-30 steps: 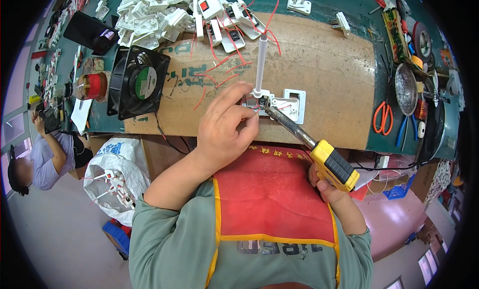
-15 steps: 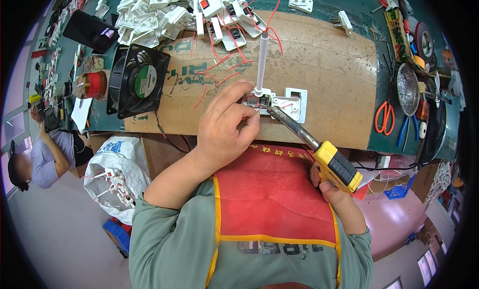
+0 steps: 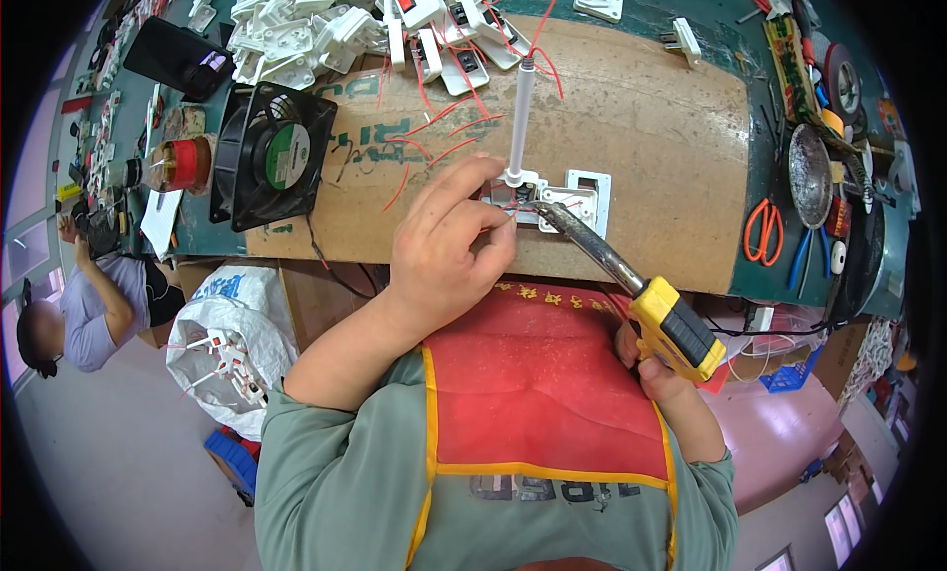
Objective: Soldering wires to small white electronic components on a factory assembly line.
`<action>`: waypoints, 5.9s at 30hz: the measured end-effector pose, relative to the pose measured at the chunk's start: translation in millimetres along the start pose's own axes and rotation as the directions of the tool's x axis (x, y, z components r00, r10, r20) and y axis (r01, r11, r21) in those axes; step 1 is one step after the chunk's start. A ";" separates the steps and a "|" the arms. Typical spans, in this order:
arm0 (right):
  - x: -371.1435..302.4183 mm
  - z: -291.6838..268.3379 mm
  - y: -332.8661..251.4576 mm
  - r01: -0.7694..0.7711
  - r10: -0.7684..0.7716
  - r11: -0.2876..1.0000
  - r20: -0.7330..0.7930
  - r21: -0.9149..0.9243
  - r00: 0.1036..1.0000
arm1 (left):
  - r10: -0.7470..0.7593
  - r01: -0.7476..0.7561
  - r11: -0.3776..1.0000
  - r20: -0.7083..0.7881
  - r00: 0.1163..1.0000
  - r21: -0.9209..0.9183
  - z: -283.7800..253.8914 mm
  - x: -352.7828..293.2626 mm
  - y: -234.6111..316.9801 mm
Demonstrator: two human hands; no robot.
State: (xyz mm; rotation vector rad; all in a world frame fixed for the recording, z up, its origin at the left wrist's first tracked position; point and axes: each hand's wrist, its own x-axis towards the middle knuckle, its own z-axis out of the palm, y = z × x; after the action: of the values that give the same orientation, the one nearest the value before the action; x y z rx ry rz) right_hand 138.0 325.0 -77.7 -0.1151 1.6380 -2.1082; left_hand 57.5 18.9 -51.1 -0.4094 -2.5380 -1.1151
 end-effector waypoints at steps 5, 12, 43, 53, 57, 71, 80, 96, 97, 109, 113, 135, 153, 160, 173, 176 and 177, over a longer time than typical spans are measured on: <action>-0.2 -13.5 9.7 0.009 -0.010 1.000 0.096 0.020 0.995 | -0.014 0.014 1.000 -0.016 1.000 0.007 -1.5 -0.7 -1.9; -17.1 -29.5 9.8 -0.076 0.101 0.975 -0.110 0.207 0.989 | 0.034 -0.041 0.998 -0.120 0.992 -0.056 7.7 -3.2 -2.6; 2.6 -7.5 -25.1 0.076 -0.040 0.981 -0.198 0.180 0.979 | -0.034 0.045 0.993 0.096 0.995 -0.110 -19.6 -9.1 -15.5; -11.8 -14.9 -19.1 0.051 -0.041 0.970 -0.046 0.236 0.998 | -0.039 0.042 0.998 0.070 0.997 -0.044 23.8 6.1 15.0; -15.6 -23.1 -18.3 0.132 -0.132 0.990 -0.002 0.050 0.991 | -0.043 0.040 0.999 0.108 0.993 0.029 24.7 9.4 20.8; -23.9 -28.7 -15.6 0.152 -0.153 0.970 0.011 -0.188 0.988 | -0.130 0.130 0.991 0.133 0.983 0.011 24.9 14.1 20.9; -27.5 -31.5 -12.7 0.059 -0.052 0.946 0.028 -0.318 0.998 | -0.137 0.134 0.990 0.149 0.979 0.029 22.9 15.1 22.9; -29.4 -37.5 -0.1 0.158 -0.143 0.966 0.088 -0.206 0.986 | -0.126 0.128 0.992 0.160 0.979 -0.002 21.9 15.4 20.3; -28.7 -36.9 -2.6 0.133 -0.117 0.966 0.085 -0.220 0.990 | -0.124 0.126 0.992 0.158 0.980 -0.003 22.0 15.3 20.0; -29.8 -33.7 -10.9 0.018 -0.005 0.941 0.037 -0.339 0.999 | -0.139 0.140 0.990 0.190 0.972 0.004 19.9 16.1 20.3; -30.5 -36.9 -0.8 0.132 -0.115 0.963 0.084 -0.234 0.990 | -0.137 0.137 0.990 0.193 0.972 0.015 20.9 16.6 21.4; -25.5 -26.7 -11.5 0.063 -0.052 0.927 0.039 -0.371 0.998 | -0.144 0.147 0.989 0.199 0.969 0.004 20.3 15.9 20.8; -32.2 -26.6 -6.9 0.156 -0.153 0.943 0.034 -0.296 0.988 | -0.145 0.146 0.989 0.209 0.967 0.011 19.0 16.5 20.9; -33.8 -30.3 -16.9 0.212 -0.234 0.961 -0.106 -0.179 0.967 | -0.142 0.142 0.990 0.224 0.964 0.016 22.7 23.1 25.3; -8.3 -99.5 -73.3 0.558 -0.688 0.723 -0.496 -0.406 0.530 | -0.209 0.214 0.977 0.276 0.938 0.013 15.0 20.7 27.1; -7.0 -113.9 -78.4 0.141 -0.460 0.870 -0.673 -0.473 0.579 | -0.204 0.207 0.978 0.266 0.942 0.019 15.8 19.7 26.1; -5.6 -114.5 -76.4 0.210 -0.465 0.879 -0.668 -0.429 0.581 | -0.207 0.208 0.978 0.260 0.943 0.024 16.6 20.1 25.9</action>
State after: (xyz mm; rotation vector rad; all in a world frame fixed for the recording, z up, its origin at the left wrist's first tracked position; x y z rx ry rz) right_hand 80.4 443.6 -37.9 0.4738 2.6308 -2.3211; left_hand 46.3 50.7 -36.5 -0.3126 -2.8661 -1.2106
